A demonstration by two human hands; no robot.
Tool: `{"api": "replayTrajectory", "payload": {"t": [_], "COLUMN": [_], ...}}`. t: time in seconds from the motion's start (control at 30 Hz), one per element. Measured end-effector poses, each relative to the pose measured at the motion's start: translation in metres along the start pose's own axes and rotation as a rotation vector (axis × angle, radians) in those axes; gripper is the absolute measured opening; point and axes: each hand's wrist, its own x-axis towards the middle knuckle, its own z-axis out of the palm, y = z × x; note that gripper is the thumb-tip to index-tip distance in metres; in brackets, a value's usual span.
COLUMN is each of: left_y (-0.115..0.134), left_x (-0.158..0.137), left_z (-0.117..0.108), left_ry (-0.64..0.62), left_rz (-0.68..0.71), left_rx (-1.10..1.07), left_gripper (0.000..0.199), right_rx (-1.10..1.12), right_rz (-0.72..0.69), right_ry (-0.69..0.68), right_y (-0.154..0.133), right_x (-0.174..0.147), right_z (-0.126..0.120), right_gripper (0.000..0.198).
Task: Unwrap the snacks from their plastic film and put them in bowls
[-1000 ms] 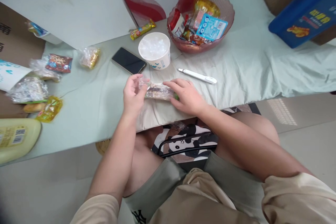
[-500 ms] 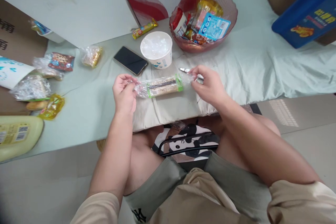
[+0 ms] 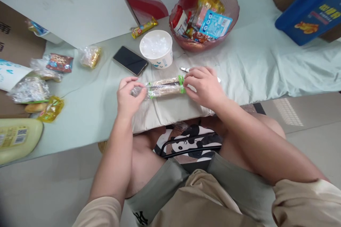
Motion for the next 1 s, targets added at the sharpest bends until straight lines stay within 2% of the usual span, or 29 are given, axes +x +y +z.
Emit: {"api": "replayTrajectory", "payload": {"t": [0.1, 0.17, 0.23, 0.33, 0.43, 0.5, 0.53, 0.57, 0.6, 0.7, 0.73, 0.77, 0.8, 0.9, 0.97, 1.0], "left_y": [0.003, 0.005, 0.006, 0.006, 0.008, 0.009, 0.009, 0.008, 0.006, -0.002, -0.005, -0.008, -0.010, -0.010, -0.006, -0.004], "left_x": [-0.003, -0.006, -0.008, -0.011, -0.015, -0.017, -0.017, -0.017, -0.016, -0.010, -0.008, -0.005, -0.004, -0.002, -0.003, -0.003], "left_z": [-0.007, -0.011, -0.016, -0.023, -0.027, -0.028, -0.028, -0.027, -0.027, -0.026, -0.025, -0.024, -0.023, -0.018, -0.014, -0.012], "left_ry": [0.100, 0.132, 0.091, -0.100, -0.350, -0.480, -0.503, -0.476, -0.394, 0.007, 0.090, 0.115, 0.084, -0.168, -0.302, -0.330], "left_rz": [0.117, 0.161, 0.118, -0.011, -0.158, -0.244, -0.261, -0.256, -0.233, -0.115, -0.076, -0.042, -0.016, 0.025, 0.038, 0.037], "left_rx": [-0.095, -0.199, -0.290, -0.408, -0.516, -0.506, -0.467, -0.412, -0.347, -0.173, -0.139, -0.119, -0.115, -0.134, -0.148, -0.158], "left_gripper": [0.004, 0.007, 0.008, 0.016, 0.027, 0.023, 0.020, 0.019, 0.017, 0.008, 0.013, 0.023, 0.032, 0.047, 0.037, 0.028], "right_rx": [0.045, 0.097, 0.121, 0.087, 0.051, 0.070, 0.082, 0.090, 0.091, 0.054, 0.022, -0.023, -0.073, -0.175, -0.175, -0.165], "right_rz": [-0.100, -0.142, -0.153, -0.129, -0.140, -0.154, -0.156, -0.152, -0.143, -0.096, -0.074, -0.049, -0.022, 0.082, 0.168, 0.209], "right_ry": [-0.020, -0.147, -0.300, -0.422, -0.390, -0.375, -0.388, -0.413, -0.448, -0.565, -0.593, -0.604, -0.596, -0.476, -0.376, -0.328], "right_y": [-0.005, -0.008, -0.010, -0.009, -0.006, -0.007, -0.008, -0.009, -0.011, -0.016, -0.016, -0.016, -0.014, -0.008, -0.005, -0.006], "right_x": [-0.003, -0.007, -0.010, -0.012, -0.009, -0.008, -0.008, -0.010, -0.012, -0.018, -0.020, -0.021, -0.022, -0.022, -0.020, -0.020], "right_z": [-0.010, -0.018, -0.022, -0.026, -0.029, -0.033, -0.035, -0.036, -0.038, -0.038, -0.037, -0.036, -0.036, -0.035, -0.036, -0.036], "right_gripper": [0.016, 0.017, 0.022, 0.033, 0.040, 0.042, 0.043, 0.044, 0.045, 0.043, 0.040, 0.037, 0.036, 0.043, 0.055, 0.059]}}
